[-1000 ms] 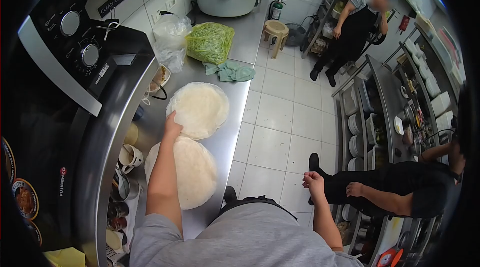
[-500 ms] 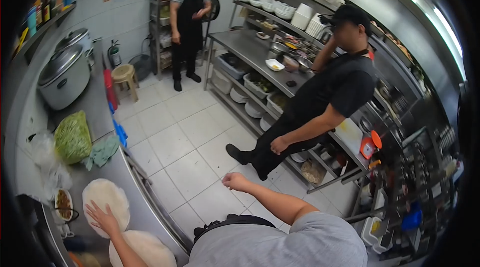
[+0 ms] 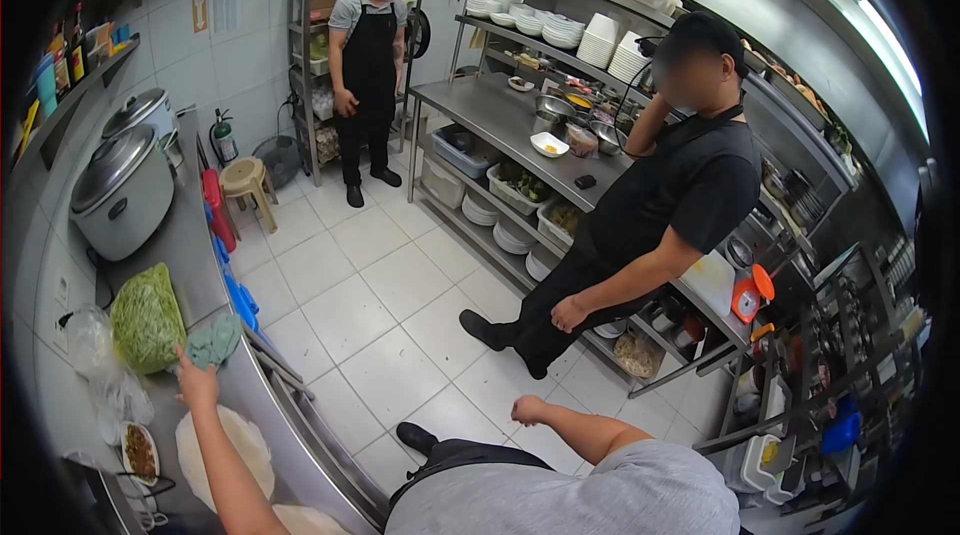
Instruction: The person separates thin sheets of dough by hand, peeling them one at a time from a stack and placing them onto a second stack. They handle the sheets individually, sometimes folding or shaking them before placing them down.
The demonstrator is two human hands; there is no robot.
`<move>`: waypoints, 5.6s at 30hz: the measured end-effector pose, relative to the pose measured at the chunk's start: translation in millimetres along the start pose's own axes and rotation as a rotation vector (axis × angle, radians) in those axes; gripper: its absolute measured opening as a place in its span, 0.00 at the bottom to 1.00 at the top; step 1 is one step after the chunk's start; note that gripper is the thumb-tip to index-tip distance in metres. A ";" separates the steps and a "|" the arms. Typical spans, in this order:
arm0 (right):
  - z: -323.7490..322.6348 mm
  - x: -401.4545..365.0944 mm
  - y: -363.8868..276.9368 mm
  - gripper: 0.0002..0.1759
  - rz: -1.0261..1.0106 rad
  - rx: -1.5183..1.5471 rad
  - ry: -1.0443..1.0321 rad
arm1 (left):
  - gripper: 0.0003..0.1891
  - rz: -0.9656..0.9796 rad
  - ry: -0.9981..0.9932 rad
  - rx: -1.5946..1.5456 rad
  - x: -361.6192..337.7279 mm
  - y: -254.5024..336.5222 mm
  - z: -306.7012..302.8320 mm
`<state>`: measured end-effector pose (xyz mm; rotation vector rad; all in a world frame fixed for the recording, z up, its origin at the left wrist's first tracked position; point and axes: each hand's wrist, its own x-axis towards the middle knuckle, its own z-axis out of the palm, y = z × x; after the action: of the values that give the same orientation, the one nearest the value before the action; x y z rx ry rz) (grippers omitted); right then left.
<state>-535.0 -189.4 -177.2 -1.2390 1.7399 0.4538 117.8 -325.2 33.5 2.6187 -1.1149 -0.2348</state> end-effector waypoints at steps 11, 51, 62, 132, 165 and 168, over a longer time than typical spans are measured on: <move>-86.1 96.7 -46.1 0.15 0.105 0.018 -0.037 | 0.46 -0.056 0.032 -0.219 190.1 -2.7 27.5; -151.3 144.0 -81.3 0.11 -0.070 -0.339 -0.004 | 0.24 0.397 -0.325 -0.389 57.7 64.8 63.9; -85.1 86.1 -304.3 0.07 -0.627 0.165 -0.121 | 0.26 0.102 -0.173 -0.590 -249.6 -38.3 11.4; 139.8 -246.4 -540.6 0.10 -1.530 -0.345 -0.785 | 0.23 -0.521 0.175 -1.166 -348.9 -139.0 -70.4; 132.1 -264.9 -536.3 0.12 -1.637 -0.179 -1.049 | 0.16 -0.469 0.577 -1.284 -352.2 -134.6 -99.5; 140.6 -275.2 -524.4 0.12 -1.371 -0.183 -1.094 | 0.22 -0.443 0.430 -1.242 -353.2 -130.7 -107.2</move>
<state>11.9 -161.0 88.6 -1.5423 -0.1959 0.3082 -9.0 38.1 106.2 1.5914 -0.0831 -0.2974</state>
